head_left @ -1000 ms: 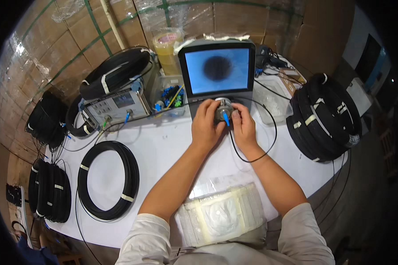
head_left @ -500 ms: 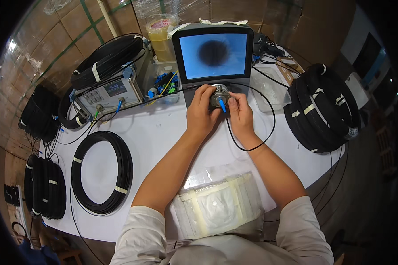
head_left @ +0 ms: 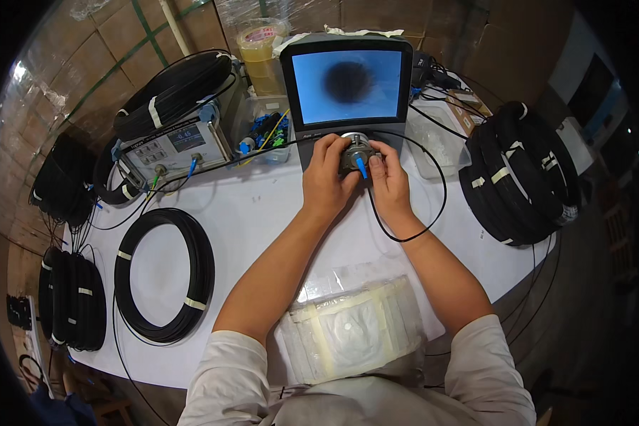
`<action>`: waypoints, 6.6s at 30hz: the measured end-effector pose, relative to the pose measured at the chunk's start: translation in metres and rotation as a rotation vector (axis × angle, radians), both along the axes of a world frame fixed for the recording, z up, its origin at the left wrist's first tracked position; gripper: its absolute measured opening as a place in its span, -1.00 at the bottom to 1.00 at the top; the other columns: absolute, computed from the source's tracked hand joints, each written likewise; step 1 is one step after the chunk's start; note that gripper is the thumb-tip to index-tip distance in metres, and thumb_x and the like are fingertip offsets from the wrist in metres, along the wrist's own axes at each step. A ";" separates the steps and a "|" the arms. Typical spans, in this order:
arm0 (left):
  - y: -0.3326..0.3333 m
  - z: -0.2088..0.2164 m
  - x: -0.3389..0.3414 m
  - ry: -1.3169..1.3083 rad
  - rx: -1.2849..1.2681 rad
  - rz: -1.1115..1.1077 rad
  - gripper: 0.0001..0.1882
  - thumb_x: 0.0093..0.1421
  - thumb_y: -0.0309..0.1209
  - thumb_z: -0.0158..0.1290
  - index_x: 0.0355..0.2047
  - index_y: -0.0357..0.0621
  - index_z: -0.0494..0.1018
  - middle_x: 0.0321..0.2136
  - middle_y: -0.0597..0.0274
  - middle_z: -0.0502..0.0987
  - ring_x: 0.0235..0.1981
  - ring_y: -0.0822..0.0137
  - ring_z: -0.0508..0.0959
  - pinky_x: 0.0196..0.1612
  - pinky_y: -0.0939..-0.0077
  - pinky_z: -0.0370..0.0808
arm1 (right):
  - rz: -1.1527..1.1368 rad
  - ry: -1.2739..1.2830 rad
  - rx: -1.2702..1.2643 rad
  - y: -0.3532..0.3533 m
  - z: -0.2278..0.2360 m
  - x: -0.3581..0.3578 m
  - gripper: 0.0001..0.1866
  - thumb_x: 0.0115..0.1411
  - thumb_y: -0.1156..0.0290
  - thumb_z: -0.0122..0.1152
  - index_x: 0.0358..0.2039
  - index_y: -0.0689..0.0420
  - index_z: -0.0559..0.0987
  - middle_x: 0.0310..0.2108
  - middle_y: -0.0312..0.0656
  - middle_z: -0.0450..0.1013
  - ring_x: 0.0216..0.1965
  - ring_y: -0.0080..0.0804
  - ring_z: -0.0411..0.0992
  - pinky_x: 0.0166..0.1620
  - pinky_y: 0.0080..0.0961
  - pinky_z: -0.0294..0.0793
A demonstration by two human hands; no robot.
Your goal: Inspecting the end face of a fiber optic connector using a digital microscope and a test monitor, cleaning the connector, and verifying the result.
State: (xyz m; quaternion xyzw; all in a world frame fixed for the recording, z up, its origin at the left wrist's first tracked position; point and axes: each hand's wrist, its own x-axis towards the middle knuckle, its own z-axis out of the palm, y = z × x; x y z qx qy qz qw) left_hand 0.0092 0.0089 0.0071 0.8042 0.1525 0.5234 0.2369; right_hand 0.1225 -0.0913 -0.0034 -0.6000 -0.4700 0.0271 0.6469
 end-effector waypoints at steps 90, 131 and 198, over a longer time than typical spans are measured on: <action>0.004 0.001 0.001 0.051 0.004 0.096 -0.24 -0.21 -0.49 0.43 0.10 -0.05 0.47 0.02 0.09 0.44 -0.05 -0.02 0.59 -0.14 0.17 0.63 | 0.082 0.079 0.016 -0.002 0.006 -0.001 -0.61 0.54 0.22 0.04 0.24 0.14 0.44 -0.34 -0.28 0.53 -0.37 -0.57 0.50 -0.24 -0.57 0.53; 0.005 0.005 -0.003 0.067 0.009 0.051 -0.33 -0.15 -0.51 0.41 0.06 -0.09 0.55 -0.15 0.17 0.50 -0.18 0.07 0.61 -0.20 0.24 0.60 | 0.225 0.234 0.001 -0.001 0.002 0.008 -0.57 0.54 0.14 0.04 0.26 0.12 0.44 -0.22 -0.26 0.56 -0.22 -0.54 0.56 -0.17 -0.59 0.58; 0.005 0.000 -0.002 0.072 -0.100 -0.014 -0.31 -0.12 -0.54 0.42 0.10 -0.07 0.50 -0.15 0.16 0.52 -0.20 0.10 0.64 -0.21 0.25 0.61 | 0.266 0.297 0.029 -0.003 0.001 0.010 -0.61 0.54 0.16 0.06 0.20 0.13 0.46 -0.15 -0.27 0.53 -0.18 -0.59 0.52 -0.15 -0.59 0.58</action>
